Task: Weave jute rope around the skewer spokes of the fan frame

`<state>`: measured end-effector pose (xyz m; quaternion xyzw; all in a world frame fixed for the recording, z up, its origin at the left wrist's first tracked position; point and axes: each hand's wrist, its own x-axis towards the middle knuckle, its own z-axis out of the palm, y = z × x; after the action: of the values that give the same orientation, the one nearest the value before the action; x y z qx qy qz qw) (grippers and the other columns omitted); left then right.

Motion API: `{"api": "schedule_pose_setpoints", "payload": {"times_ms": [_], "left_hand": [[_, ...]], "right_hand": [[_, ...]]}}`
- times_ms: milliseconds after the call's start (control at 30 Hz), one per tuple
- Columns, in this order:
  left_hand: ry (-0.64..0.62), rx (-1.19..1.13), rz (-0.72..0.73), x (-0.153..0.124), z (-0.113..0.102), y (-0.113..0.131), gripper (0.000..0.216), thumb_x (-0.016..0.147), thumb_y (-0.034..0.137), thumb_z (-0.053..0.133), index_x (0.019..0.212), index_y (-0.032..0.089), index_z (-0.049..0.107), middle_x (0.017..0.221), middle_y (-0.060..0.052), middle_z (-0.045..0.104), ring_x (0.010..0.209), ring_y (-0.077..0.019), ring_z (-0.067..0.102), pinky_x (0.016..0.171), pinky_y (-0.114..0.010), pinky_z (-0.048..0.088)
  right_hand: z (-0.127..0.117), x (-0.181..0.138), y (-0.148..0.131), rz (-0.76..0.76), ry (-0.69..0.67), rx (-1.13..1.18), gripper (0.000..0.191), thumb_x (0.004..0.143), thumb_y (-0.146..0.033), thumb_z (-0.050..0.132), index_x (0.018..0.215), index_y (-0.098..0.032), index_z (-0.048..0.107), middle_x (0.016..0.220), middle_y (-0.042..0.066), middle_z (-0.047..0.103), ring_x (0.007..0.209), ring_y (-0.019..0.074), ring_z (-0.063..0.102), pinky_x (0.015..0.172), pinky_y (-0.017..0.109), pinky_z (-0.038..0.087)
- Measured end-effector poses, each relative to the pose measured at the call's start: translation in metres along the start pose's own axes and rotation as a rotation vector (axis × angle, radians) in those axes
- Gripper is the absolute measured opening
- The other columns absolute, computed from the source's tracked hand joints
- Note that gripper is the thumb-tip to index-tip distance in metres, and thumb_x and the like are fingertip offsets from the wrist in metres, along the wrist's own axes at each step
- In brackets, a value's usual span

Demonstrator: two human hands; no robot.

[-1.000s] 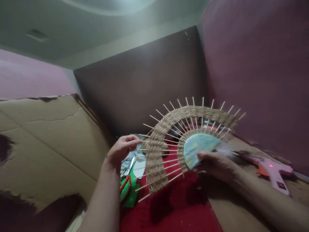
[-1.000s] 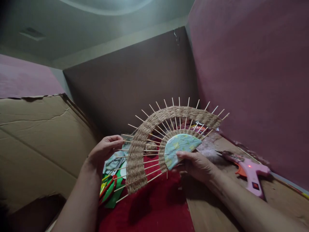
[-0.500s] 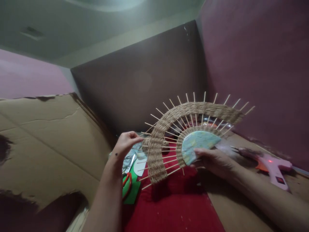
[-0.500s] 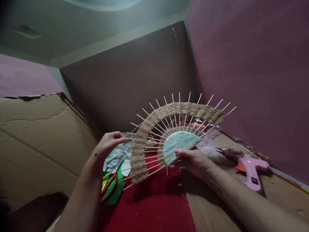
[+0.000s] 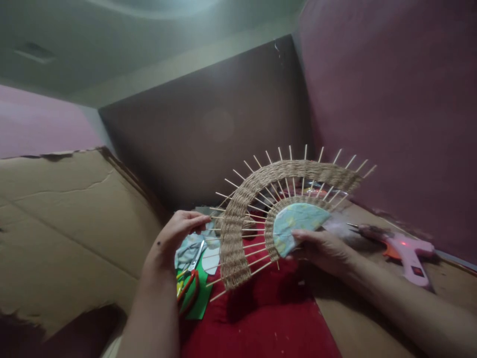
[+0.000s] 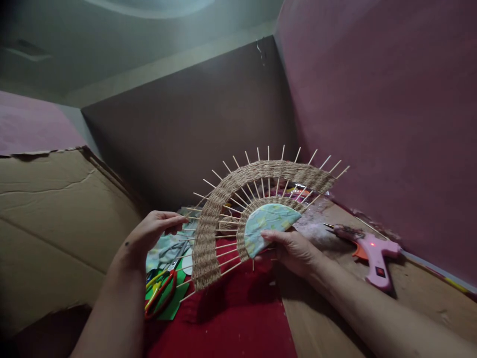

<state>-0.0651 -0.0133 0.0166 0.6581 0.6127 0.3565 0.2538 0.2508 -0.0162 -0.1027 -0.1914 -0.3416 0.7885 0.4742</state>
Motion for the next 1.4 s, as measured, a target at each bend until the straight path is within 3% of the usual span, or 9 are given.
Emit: {"api": "schedule_pose_setpoints", "payload": {"times_ms": [200,333,433,767,933,1133,1233,1400], "left_hand": [[-0.075,-0.407,-0.042,0.002,0.01,-0.021,0.028,0.058,0.036,0.076,0.071,0.011,0.073,0.07,-0.009,0.067,0.062,-0.0147,0.059,0.058,-0.025,0.044],[-0.128,-0.528,-0.055,0.004,0.026,-0.024,0.022,0.053,0.029,0.079,0.06,0.011,0.069,0.06,-0.005,0.064,0.054,-0.012,0.057,0.053,-0.022,0.044],[-0.207,-0.565,-0.048,0.004,0.034,-0.022,0.02,0.05,0.022,0.08,0.066,0.012,0.071,0.061,-0.005,0.066,0.056,-0.0128,0.06,0.057,-0.023,0.046],[-0.325,-0.411,-0.039,-0.002,0.026,-0.006,0.034,0.06,0.019,0.075,0.093,0.013,0.072,0.085,-0.01,0.071,0.075,-0.0199,0.065,0.067,-0.028,0.048],[-0.303,-0.387,-0.024,-0.008,0.026,0.007,0.035,0.059,0.018,0.074,0.094,0.013,0.072,0.08,-0.01,0.071,0.068,-0.0171,0.063,0.063,-0.027,0.047],[-0.287,-0.348,0.089,-0.012,0.029,0.02,0.036,0.06,0.019,0.072,0.097,0.015,0.071,0.086,-0.01,0.071,0.076,-0.0214,0.063,0.07,-0.033,0.049],[-0.274,-0.316,0.126,-0.014,0.03,0.026,0.033,0.06,0.018,0.072,0.093,0.014,0.073,0.084,-0.009,0.071,0.074,-0.0202,0.063,0.069,-0.032,0.049],[-0.271,-0.311,0.101,-0.019,0.032,0.034,0.03,0.062,0.02,0.071,0.091,0.014,0.073,0.082,-0.009,0.069,0.066,-0.0173,0.06,0.063,-0.03,0.047]], "right_hand": [[0.0,-0.003,-0.001,0.031,-0.014,0.059,0.017,0.067,-0.016,0.068,0.083,-0.01,0.066,0.074,0.008,0.069,0.065,0.0195,0.063,0.058,0.034,0.055],[0.002,-0.007,-0.001,0.05,-0.041,0.076,0.011,0.071,-0.016,0.065,0.08,-0.012,0.066,0.069,0.006,0.069,0.06,0.0175,0.063,0.056,0.03,0.054],[0.004,-0.009,-0.001,0.049,-0.028,0.11,0.003,0.072,-0.014,0.063,0.074,-0.013,0.065,0.066,0.005,0.069,0.058,0.0162,0.063,0.057,0.029,0.054],[-0.003,-0.003,0.004,0.054,-0.05,0.165,0.011,0.069,-0.015,0.068,0.078,-0.013,0.064,0.068,0.004,0.069,0.056,0.015,0.062,0.051,0.026,0.052],[-0.006,0.0,0.003,0.062,-0.037,0.156,0.017,0.064,-0.016,0.072,0.077,-0.013,0.061,0.065,0.003,0.067,0.058,0.0148,0.062,0.051,0.026,0.05],[-0.001,-0.001,0.003,-0.013,-0.006,0.187,0.022,0.06,-0.016,0.076,0.076,-0.016,0.061,0.07,0.001,0.067,0.063,0.0136,0.061,0.056,0.024,0.05],[-0.001,-0.002,0.005,-0.01,-0.052,0.227,0.025,0.06,-0.02,0.076,0.08,-0.017,0.062,0.076,0.003,0.069,0.071,0.0168,0.063,0.066,0.028,0.051],[-0.005,-0.003,0.006,0.049,-0.087,0.224,0.026,0.063,-0.022,0.073,0.086,-0.018,0.062,0.077,0.004,0.069,0.073,0.0193,0.063,0.07,0.035,0.052]]}}
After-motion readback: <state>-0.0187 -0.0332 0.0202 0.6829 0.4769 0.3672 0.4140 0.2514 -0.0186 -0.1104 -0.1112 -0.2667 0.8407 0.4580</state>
